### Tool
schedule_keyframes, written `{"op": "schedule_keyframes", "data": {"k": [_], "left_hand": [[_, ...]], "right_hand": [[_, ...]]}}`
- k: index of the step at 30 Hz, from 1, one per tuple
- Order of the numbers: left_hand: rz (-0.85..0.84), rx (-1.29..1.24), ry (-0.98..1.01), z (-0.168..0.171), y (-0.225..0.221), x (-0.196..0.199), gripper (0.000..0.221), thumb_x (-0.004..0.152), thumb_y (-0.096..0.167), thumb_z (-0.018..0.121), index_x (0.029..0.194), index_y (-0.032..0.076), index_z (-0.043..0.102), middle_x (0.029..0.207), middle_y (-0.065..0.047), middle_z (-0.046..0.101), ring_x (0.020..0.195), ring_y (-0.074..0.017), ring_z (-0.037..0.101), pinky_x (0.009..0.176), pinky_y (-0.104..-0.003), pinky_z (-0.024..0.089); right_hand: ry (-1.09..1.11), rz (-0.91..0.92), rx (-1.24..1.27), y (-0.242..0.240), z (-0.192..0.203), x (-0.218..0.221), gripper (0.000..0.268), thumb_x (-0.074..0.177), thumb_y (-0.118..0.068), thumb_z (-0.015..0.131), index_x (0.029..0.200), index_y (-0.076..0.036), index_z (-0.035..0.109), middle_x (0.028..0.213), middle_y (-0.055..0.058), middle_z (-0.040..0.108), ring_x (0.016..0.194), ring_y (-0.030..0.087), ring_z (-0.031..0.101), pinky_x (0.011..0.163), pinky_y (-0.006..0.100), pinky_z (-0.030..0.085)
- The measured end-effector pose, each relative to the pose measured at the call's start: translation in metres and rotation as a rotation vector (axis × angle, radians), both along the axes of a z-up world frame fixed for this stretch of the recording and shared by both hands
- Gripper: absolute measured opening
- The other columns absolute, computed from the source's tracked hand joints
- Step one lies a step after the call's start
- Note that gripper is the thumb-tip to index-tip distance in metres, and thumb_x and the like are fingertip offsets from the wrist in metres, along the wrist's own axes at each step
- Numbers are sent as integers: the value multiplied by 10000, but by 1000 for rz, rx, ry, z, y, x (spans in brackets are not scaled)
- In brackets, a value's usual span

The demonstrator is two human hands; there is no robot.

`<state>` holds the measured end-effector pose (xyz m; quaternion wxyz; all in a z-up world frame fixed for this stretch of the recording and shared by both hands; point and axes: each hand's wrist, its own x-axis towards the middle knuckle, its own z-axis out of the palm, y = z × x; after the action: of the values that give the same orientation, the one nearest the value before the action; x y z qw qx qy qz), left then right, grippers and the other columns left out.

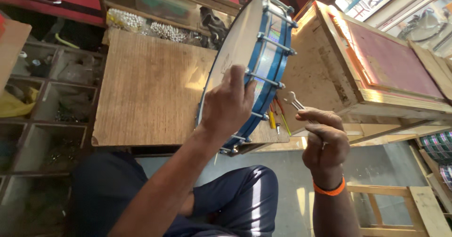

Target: The person tightens the lugs on the rim of a drum using a wrench, rotating the drum by hand on a workbench to reach different points.

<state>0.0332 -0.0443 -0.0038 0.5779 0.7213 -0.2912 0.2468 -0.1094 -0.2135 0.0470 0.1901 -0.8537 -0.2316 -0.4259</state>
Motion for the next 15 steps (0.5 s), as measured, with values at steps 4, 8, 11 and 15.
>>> {"op": "schedule_keyframes", "data": {"k": [4,8,11,15], "left_hand": [[1,-3,16,2,-3,5,293,1004,202,663,1163,48,472,971,-226,686,710,-436,696,568,-507,552],[6,-7,7,1,-1,4,289,1008,204,660,1164,51,471,977,-219,691,739,-432,704,584,-503,557],[5,-3,15,3,-1,4,290,1010,204,662,1170,52,474,988,-223,696,741,-432,706,584,-504,554],[-5,3,28,6,-1,5,301,1005,197,668,1182,46,476,990,-228,695,753,-441,700,600,-516,547]], "right_hand": [[-67,-21,-237,-2,8,18,108,999,12,579,1032,-22,482,1089,245,686,1016,388,720,907,463,612],[-95,-38,-367,-1,13,26,135,990,-1,631,1038,-30,508,1092,223,684,1013,388,716,919,491,623],[-71,-43,-422,0,11,28,138,953,-1,651,1009,-56,537,1122,188,695,1035,340,721,978,507,623],[-22,-64,-598,8,9,31,168,859,-100,757,929,-129,608,1092,119,714,980,277,682,951,465,593]]}}
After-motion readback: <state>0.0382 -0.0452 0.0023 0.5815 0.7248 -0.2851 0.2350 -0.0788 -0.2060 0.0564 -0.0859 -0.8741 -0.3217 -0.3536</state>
